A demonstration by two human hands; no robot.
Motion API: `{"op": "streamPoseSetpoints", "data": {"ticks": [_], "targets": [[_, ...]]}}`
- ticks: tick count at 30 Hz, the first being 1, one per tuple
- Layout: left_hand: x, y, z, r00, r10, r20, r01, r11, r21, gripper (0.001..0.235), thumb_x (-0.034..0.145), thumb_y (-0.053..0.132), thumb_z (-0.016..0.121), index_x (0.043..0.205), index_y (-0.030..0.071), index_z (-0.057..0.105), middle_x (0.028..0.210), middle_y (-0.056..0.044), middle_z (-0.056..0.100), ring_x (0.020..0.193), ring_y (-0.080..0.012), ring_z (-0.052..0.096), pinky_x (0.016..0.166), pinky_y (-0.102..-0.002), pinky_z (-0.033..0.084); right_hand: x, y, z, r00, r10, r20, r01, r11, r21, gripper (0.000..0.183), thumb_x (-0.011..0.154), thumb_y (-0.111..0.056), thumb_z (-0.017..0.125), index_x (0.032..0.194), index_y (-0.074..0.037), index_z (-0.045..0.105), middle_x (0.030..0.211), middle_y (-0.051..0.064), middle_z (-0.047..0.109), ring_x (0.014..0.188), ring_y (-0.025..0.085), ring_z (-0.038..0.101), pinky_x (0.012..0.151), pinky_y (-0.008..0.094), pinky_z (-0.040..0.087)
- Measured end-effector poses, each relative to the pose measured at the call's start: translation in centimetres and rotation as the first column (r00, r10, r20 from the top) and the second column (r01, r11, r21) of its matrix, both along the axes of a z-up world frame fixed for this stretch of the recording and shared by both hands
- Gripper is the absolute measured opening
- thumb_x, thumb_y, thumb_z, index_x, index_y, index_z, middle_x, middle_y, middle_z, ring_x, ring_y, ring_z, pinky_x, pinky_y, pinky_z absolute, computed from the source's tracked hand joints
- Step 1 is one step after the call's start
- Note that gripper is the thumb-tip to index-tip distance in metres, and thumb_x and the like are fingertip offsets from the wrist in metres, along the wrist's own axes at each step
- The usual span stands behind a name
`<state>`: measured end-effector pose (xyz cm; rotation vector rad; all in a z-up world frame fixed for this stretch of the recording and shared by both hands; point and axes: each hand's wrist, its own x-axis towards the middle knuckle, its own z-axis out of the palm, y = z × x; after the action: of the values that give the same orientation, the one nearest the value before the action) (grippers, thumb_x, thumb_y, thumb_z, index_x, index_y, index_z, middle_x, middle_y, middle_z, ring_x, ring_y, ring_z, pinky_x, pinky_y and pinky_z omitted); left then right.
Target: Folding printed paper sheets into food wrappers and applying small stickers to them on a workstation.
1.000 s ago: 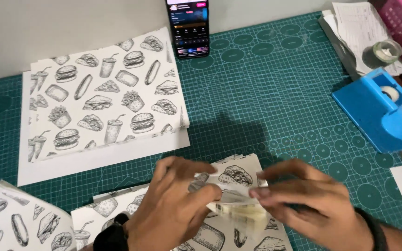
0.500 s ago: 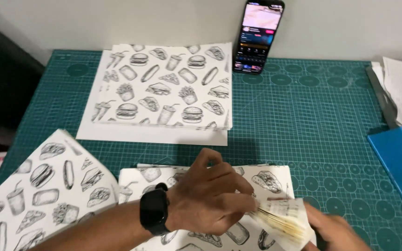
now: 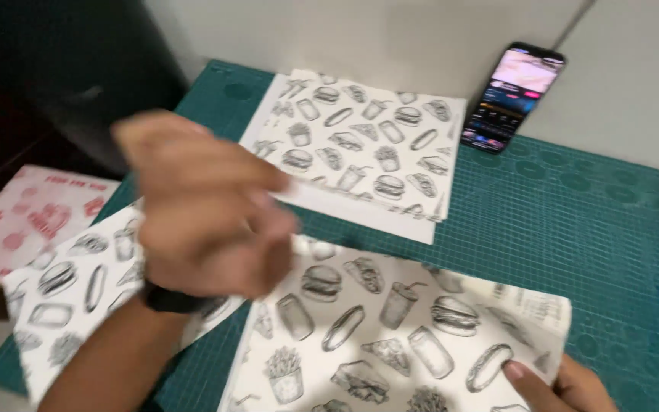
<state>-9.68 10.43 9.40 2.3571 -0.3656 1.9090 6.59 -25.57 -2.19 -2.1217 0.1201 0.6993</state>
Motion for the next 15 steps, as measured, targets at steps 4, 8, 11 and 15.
{"op": "streamPoseSetpoints", "data": {"ticks": [4, 8, 11, 15], "targets": [[-8.4, 5.1, -0.5, 0.938, 0.344, -0.027, -0.343, 0.938, 0.040, 0.017, 0.102, 0.007, 0.056, 0.087, 0.000, 0.055, 0.076, -0.010, 0.068, 0.067, -0.0267, 0.053, 0.087, -0.048, 0.033, -0.2, -1.4, -4.8, 0.970, 0.018, 0.242, -0.056, 0.987, 0.150, 0.020, 0.090, 0.000, 0.078, 0.099, 0.016, 0.083, 0.086, 0.028, 0.077, 0.083, 0.032, 0.064, 0.068, 0.046, 0.047], [-18.5, 9.0, -4.9, 0.527, 0.758, -0.384, -0.821, 0.571, 0.002, 0.014, 0.115, 0.011, 0.062, 0.106, 0.000, 0.065, 0.099, -0.012, 0.069, 0.086, -0.0327, 0.063, 0.083, -0.049, 0.042, -0.8, 2.1, -5.3, 0.969, 0.131, 0.211, -0.169, 0.969, 0.178, 0.023, 0.091, 0.001, 0.075, 0.107, 0.015, 0.081, 0.090, 0.029, 0.076, 0.085, 0.035, 0.065, 0.070, 0.048, 0.047], [-25.0, 11.4, -10.3, 0.193, 0.696, -0.692, -0.973, 0.224, -0.046, 0.026, 0.114, 0.026, 0.057, 0.117, 0.001, 0.063, 0.108, -0.020, 0.068, 0.093, -0.0433, 0.064, 0.075, -0.058, 0.046, -1.3, 3.4, -4.5, 0.965, 0.162, 0.208, -0.202, 0.961, 0.186, 0.026, 0.092, 0.001, 0.072, 0.113, 0.015, 0.079, 0.094, 0.031, 0.076, 0.087, 0.037, 0.066, 0.072, 0.049, 0.048], [-26.5, 11.6, -11.2, 0.240, -0.011, -0.971, -0.914, -0.340, -0.222, 0.083, 0.099, 0.063, 0.030, 0.149, -0.001, 0.047, 0.151, -0.032, 0.045, 0.140, -0.0515, 0.040, 0.112, -0.055, 0.030, -1.8, 2.7, -2.5, 0.969, 0.095, 0.228, -0.138, 0.974, 0.182, 0.033, 0.093, 0.002, 0.068, 0.123, 0.014, 0.076, 0.100, 0.033, 0.075, 0.090, 0.041, 0.067, 0.076, 0.051, 0.049]]}}
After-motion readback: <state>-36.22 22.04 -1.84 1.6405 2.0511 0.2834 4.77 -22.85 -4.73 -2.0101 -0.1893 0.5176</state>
